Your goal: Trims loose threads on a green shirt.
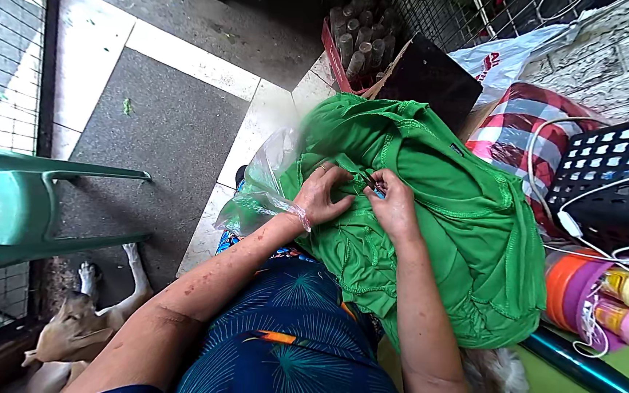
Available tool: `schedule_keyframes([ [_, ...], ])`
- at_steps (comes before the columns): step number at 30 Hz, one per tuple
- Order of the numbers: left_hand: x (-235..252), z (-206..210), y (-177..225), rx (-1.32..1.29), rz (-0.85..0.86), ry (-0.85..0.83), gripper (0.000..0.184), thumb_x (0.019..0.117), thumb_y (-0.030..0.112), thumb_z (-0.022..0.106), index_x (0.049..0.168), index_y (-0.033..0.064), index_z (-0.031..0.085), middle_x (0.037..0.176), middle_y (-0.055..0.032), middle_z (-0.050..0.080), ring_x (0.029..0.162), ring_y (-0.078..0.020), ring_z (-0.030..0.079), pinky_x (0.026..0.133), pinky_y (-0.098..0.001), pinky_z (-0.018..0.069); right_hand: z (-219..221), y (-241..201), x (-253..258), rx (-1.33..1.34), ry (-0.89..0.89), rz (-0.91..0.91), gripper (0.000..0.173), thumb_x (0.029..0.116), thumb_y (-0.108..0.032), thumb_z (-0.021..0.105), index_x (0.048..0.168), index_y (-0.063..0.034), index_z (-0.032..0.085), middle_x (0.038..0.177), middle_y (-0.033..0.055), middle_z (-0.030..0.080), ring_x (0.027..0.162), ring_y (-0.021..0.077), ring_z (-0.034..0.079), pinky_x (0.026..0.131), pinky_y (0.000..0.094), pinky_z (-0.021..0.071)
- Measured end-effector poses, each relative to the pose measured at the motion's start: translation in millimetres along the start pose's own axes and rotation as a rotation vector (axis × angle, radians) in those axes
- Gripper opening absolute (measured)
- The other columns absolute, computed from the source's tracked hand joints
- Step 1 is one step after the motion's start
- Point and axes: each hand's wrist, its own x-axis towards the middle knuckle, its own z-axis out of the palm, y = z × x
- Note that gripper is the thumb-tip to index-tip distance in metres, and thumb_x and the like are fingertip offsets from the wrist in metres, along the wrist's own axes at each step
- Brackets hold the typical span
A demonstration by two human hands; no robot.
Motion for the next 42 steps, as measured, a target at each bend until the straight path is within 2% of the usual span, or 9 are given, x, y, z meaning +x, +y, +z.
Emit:
schedule_keyframes([
  [1,1,3,0,0.018,0.008,-0.008,0.038,0.0860,0.023,0.074,0.112,-0.0040,0.069,0.105,-0.0233,0.068,0.091,-0.0330,0.067,0.083,-0.0458,0.0552,0,0,-1,-0.002,0.018,-0.011,0.022,0.0943,0.001,0.068,0.115,0.0056,0.063,0.099,0.0243,0.069,0.089,0.0372,0.069,0.078,0.0538,0.0550],
  [3,1,9,-4,0.061,0.056,0.025,0.027,0.0900,0.022,0.074,0.108,0.0017,0.074,0.102,-0.0218,0.069,0.092,-0.0351,0.068,0.082,-0.0486,0.0559,1,1,-4,-0.013,0.041,-0.032,0.023,0.0930,0.002,0.068,0.115,0.0040,0.062,0.097,0.0229,0.068,0.086,0.0357,0.067,0.073,0.0520,0.0550],
  [6,-1,11,-7,0.076,0.088,0.089,0.012,0.0926,0.014,0.071,0.097,0.0039,0.077,0.097,-0.0190,0.071,0.093,-0.0332,0.070,0.084,-0.0463,0.0563,-1,-1,-7,-0.054,0.043,-0.024,0.031,0.0936,-0.004,0.070,0.122,0.0015,0.061,0.099,0.0224,0.069,0.087,0.0391,0.068,0.072,0.0581,0.0537],
  [9,-3,9,-7,0.061,0.019,0.086,0.015,0.0968,0.011,0.064,0.097,0.0001,0.074,0.098,-0.0171,0.072,0.095,-0.0287,0.070,0.088,-0.0410,0.0554,-4,0,-9,-0.103,0.037,-0.076,0.034,0.0964,-0.009,0.069,0.127,0.0018,0.060,0.105,0.0233,0.070,0.093,0.0408,0.069,0.076,0.0602,0.0536],
  [13,-4,7,-5,0.021,-0.085,0.078,0.018,0.0996,0.011,0.060,0.099,-0.0029,0.072,0.096,-0.0176,0.071,0.093,-0.0274,0.070,0.088,-0.0404,0.0541,-5,2,-13,-0.196,0.062,-0.190,0.026,0.0884,0.001,0.074,0.115,0.0018,0.071,0.106,0.0239,0.071,0.095,0.0424,0.070,0.080,0.0619,0.0521],
  [15,-5,7,-3,0.005,-0.109,0.076,0.018,0.0998,0.011,0.061,0.100,-0.0028,0.071,0.097,-0.0173,0.071,0.094,-0.0268,0.070,0.089,-0.0403,0.0539,-3,0,-14,-0.283,0.059,-0.220,0.023,0.0878,0.001,0.075,0.111,0.0001,0.073,0.106,0.0232,0.071,0.096,0.0425,0.070,0.082,0.0622,0.0518],
  [22,-11,-5,16,-0.015,-0.155,-0.001,0.013,0.1007,0.010,0.061,0.103,-0.0012,0.067,0.102,-0.0164,0.066,0.095,-0.0251,0.066,0.087,-0.0387,0.0528,8,-7,-11,-0.463,0.050,-0.268,0.018,0.0905,0.001,0.070,0.108,0.0000,0.073,0.098,0.0242,0.070,0.089,0.0426,0.070,0.077,0.0576,0.0519],
  [33,-12,-11,16,-0.094,-0.205,-0.025,0.013,0.1010,0.013,0.062,0.101,0.0009,0.068,0.106,-0.0139,0.066,0.094,-0.0207,0.064,0.084,-0.0367,0.0525,8,-2,-7,-0.419,0.025,-0.299,0.016,0.0912,0.001,0.069,0.107,0.0003,0.072,0.093,0.0227,0.070,0.086,0.0407,0.070,0.075,0.0565,0.0523],
  [42,-12,-15,16,-0.089,-0.163,-0.035,0.012,0.1007,0.012,0.063,0.100,0.0014,0.068,0.105,-0.0129,0.066,0.094,-0.0188,0.065,0.084,-0.0337,0.0532,6,-1,-6,-0.380,0.004,-0.277,0.018,0.0930,-0.002,0.069,0.111,0.0000,0.071,0.099,0.0230,0.071,0.092,0.0408,0.071,0.079,0.0583,0.0525],
])
